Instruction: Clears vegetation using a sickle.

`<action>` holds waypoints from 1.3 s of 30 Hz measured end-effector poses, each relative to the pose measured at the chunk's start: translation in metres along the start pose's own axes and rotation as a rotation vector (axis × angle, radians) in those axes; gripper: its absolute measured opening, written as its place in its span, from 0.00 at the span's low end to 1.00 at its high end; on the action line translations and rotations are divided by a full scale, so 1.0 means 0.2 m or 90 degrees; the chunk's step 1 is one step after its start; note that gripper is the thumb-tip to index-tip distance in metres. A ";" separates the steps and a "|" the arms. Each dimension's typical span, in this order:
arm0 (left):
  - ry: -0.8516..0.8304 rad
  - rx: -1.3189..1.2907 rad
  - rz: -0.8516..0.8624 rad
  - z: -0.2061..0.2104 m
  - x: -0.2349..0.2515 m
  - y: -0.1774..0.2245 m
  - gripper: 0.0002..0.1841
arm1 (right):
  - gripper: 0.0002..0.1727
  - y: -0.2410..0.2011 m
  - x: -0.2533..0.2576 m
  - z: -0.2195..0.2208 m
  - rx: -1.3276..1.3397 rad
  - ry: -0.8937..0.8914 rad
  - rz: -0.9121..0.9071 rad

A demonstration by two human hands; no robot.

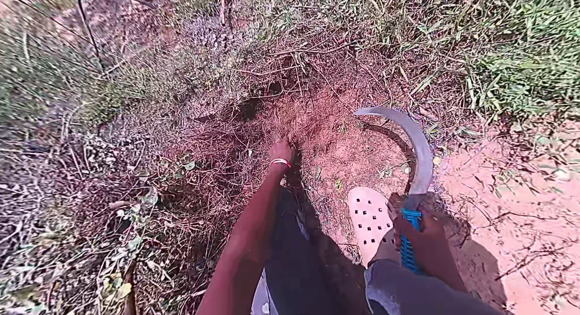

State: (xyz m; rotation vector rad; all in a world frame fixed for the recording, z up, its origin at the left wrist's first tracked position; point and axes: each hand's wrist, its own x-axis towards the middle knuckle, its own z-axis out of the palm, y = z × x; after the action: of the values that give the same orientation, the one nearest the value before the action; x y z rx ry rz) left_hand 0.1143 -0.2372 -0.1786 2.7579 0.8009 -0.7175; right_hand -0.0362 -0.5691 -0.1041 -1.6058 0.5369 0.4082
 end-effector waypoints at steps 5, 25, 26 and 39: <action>0.007 -0.043 0.026 -0.03 -0.03 -0.03 0.22 | 0.26 0.01 0.01 0.01 0.002 -0.013 0.011; 0.135 -0.713 -0.040 0.09 0.06 -0.05 0.16 | 0.31 -0.10 0.46 0.64 -0.411 -0.313 -0.013; 0.135 -0.717 -0.043 0.09 0.07 -0.05 0.16 | 0.31 -0.09 0.48 0.68 -0.400 -0.329 0.003; 0.145 -0.728 -0.035 -0.04 -0.02 -0.01 0.16 | 0.24 0.04 0.17 0.28 -0.067 -0.238 0.049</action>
State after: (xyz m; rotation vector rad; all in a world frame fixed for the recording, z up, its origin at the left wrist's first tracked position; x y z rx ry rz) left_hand 0.1139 -0.2357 -0.1702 1.7682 0.9245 0.0988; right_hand -0.0089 -0.5180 -0.1354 -1.5630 0.2956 0.7871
